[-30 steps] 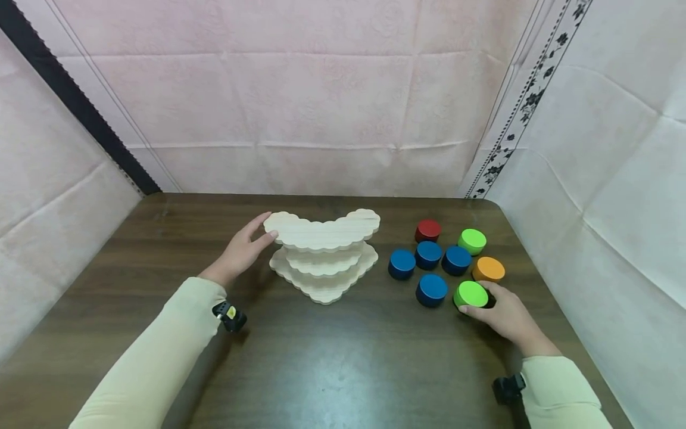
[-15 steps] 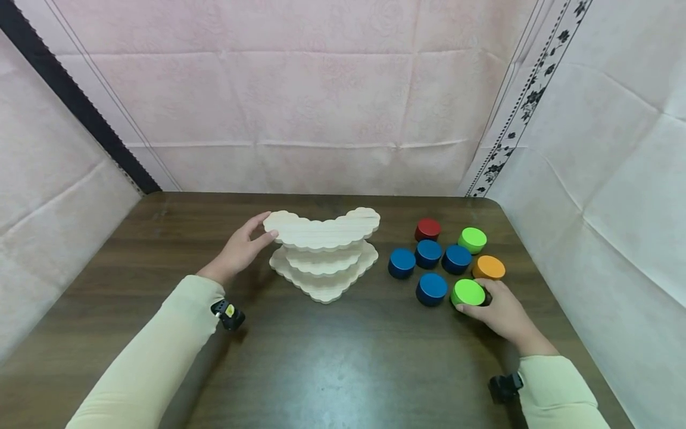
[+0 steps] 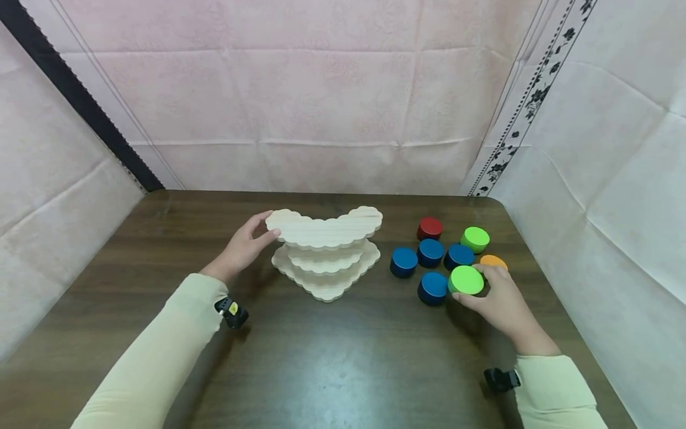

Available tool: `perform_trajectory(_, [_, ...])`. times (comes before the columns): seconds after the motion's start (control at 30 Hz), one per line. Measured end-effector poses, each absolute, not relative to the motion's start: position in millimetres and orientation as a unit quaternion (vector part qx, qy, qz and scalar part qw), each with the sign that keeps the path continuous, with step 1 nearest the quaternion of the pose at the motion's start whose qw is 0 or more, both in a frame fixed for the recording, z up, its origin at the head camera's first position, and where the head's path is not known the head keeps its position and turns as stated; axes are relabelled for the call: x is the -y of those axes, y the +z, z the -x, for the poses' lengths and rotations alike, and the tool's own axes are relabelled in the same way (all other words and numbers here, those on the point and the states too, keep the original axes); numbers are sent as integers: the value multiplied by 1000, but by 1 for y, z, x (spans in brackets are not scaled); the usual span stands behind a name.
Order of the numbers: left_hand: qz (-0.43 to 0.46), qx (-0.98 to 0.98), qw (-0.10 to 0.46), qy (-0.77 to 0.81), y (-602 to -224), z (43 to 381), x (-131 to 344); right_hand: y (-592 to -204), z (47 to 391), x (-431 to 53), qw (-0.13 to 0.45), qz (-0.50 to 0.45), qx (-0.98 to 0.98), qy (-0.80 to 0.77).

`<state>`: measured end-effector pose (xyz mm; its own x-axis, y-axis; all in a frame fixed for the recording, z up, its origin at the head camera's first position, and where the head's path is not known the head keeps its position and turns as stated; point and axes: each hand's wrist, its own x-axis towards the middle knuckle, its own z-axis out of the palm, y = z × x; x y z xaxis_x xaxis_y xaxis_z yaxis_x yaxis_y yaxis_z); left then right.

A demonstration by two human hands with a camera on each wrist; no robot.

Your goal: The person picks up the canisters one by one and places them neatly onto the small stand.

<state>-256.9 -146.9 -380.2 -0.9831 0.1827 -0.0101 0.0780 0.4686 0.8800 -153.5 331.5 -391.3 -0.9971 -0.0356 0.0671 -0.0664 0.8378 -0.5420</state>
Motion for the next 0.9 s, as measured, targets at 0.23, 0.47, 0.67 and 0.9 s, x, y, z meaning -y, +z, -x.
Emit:
perform_trajectory(0.23, [-77, -850, 52, 519, -380, 255, 145, -377, 157, -323, 41, -30, 956, 290])
perform_trajectory(0.47, [-76, -846, 48, 526, -381, 255, 146, -367, 167, -307, 56, -56, 952, 295])
perform_trajectory(0.67, [-72, -846, 48, 526, -380, 255, 144, -359, 176, -287, 58, -87, 949, 299])
perform_trajectory(0.9, [-63, -847, 51, 525, -379, 253, 143, -345, 188, -258, 38, -111, 943, 312])
